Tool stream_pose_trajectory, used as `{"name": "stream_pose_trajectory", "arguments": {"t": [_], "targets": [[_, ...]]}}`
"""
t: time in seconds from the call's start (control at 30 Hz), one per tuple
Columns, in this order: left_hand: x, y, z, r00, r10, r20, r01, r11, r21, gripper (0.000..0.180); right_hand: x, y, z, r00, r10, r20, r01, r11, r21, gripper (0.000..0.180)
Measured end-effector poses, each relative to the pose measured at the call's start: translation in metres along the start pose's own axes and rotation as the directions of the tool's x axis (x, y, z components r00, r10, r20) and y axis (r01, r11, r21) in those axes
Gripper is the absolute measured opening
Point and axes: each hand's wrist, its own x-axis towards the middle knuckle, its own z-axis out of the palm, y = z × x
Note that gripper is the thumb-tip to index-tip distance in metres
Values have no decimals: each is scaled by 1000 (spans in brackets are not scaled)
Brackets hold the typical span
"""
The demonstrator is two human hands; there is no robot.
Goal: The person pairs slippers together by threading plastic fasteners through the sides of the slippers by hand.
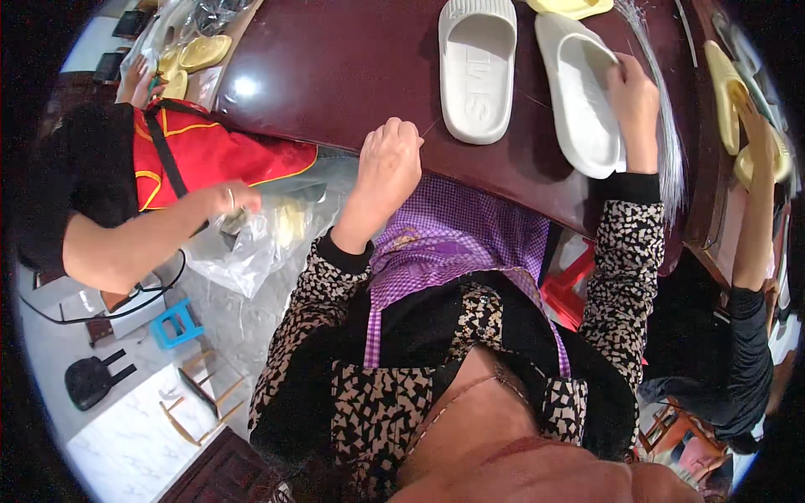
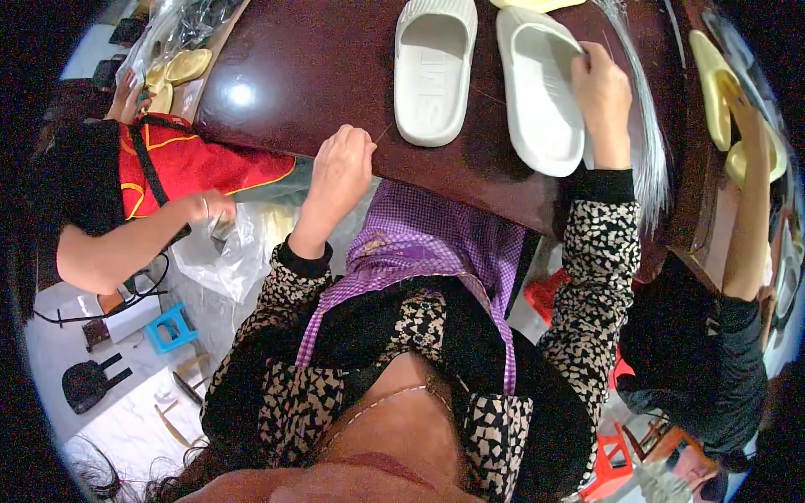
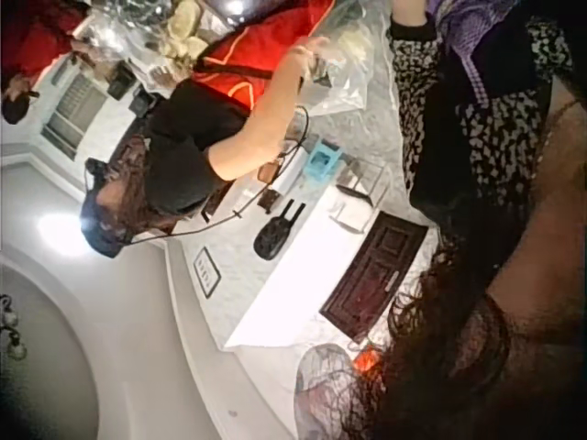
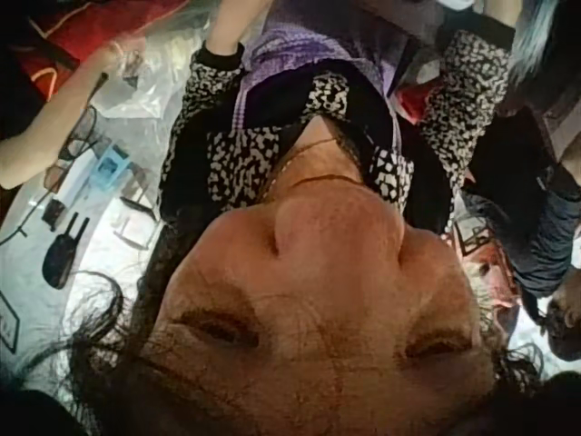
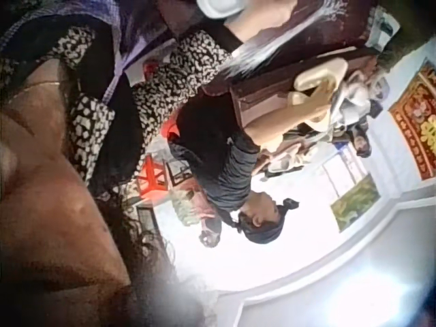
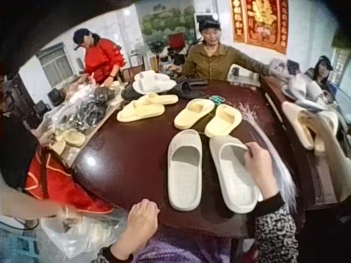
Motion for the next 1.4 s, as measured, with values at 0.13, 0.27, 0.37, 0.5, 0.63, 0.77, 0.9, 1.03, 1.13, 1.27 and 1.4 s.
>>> {"name": "stream_pose_trajectory", "arguments": {"t": [0.13, 0.27, 0.37, 0.5, 0.63, 0.77, 0.9, 1.03, 1.13, 1.27, 1.4], "targets": [[-11, -6, -7, 998, 32, 51, -32, 999, 0, 10, 9, 30, -4, 993, 97, -72, -97, 995, 1, 26], [-11, -16, -17, 992, -6, 125, 15, 997, -75, 12, 17, 53, 0, 973, 168, -155, -167, 986, 25, 27], [7, -17, -27, 995, 7, 102, 10, 986, -165, 18, 21, 54, -2, 970, 175, -168, -171, 984, 38, 27], [68, -18, -24, 988, 100, -118, -122, 973, -198, 24, 19, 49, 2, 976, 172, -137, -156, 980, 121, 27], [151, -29, -9, 957, 236, -170, -239, 971, -1, 32, 21, 35, 1, 986, 3, -169, 6, 999, 50, 26], [190, -46, 4, 988, 150, 41, -153, 981, 117, 34, 21, 15, 2, 996, 31, -87, -30, 1000, 7, 26], [167, -71, -7, 995, 87, 38, -93, 978, 185, 36, 21, 11, -3, 998, -33, -48, 34, 999, 4, 27], [107, -95, -49, 991, -121, 56, 101, 956, 277, 42, 22, 17, -16, 995, -104, -5, 104, 990, 97, 28], [76, -119, -75, 985, -174, 13, 161, 935, 315, 42, 22, 36, -21, 998, -3, 62, -12, 971, 240, 28], [42, -172, -94, 976, -122, -179, 158, 966, 205, 35, 14, 52, -18, 993, -42, 108, 7, 952, 304, 31], [23, -180, -109, 901, -389, -192, 317, 893, -320, 31, 3, 57, -21, 997, -39, 67, 24, 979, 203, 30]]}}
